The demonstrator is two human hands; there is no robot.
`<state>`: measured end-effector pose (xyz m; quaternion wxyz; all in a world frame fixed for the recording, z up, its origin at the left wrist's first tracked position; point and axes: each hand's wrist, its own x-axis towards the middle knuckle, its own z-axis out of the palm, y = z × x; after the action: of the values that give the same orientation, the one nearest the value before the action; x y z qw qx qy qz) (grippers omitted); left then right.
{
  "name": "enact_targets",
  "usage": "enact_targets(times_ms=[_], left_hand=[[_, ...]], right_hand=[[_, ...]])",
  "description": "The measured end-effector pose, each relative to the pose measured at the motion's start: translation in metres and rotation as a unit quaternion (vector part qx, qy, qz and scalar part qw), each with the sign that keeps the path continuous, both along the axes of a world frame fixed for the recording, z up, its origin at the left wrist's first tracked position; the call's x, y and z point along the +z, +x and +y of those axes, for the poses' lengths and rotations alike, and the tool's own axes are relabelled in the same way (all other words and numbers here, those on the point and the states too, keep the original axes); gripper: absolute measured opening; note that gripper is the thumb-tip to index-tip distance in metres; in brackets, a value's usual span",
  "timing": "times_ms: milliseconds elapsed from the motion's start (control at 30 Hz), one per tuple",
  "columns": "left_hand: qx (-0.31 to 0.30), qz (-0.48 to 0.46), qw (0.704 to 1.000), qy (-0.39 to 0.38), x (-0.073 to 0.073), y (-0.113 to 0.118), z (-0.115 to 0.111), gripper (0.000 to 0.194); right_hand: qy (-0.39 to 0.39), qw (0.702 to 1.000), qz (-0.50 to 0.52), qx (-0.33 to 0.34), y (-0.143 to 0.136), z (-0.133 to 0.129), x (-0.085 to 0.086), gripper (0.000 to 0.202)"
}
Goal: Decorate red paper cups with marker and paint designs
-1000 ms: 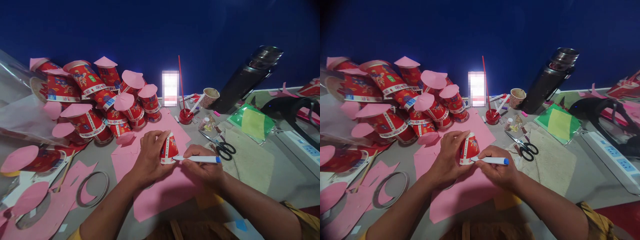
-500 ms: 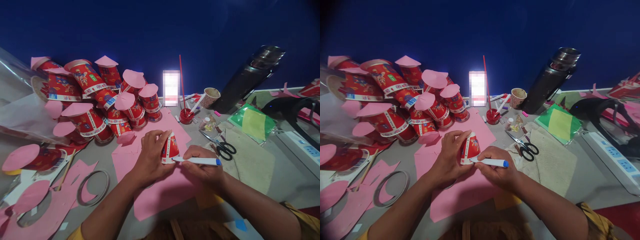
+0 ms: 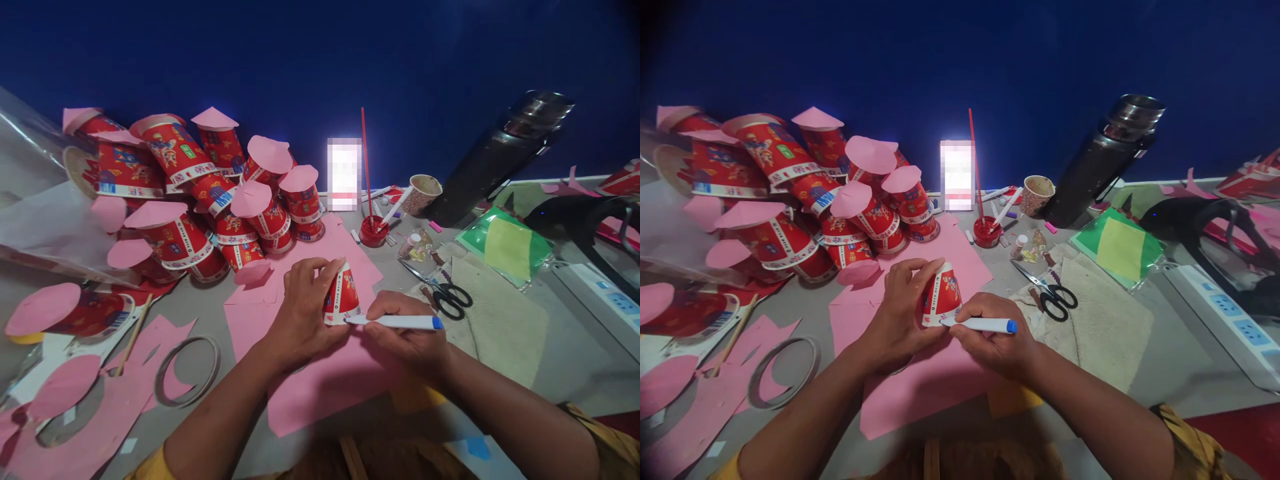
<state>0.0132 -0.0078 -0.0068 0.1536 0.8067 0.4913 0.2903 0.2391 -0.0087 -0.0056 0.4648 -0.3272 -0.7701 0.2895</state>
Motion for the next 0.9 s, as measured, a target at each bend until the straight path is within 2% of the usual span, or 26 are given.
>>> enact_targets(times_ms=[367, 900], left_hand=[[0.003, -0.001, 1.000, 0.007, -0.0008, 0.0019, 0.0010, 0.091], [0.004, -0.009, 1.000, -0.018, 0.0005, 0.0009, 0.0013, 0.090]], right_hand=[[-0.044, 0.998, 0.011, -0.050, 0.0009, -0.0034, 0.0009, 0.009], [-0.009, 0.999, 0.012, -0.049, 0.0009, -0.0009, 0.0039, 0.011]])
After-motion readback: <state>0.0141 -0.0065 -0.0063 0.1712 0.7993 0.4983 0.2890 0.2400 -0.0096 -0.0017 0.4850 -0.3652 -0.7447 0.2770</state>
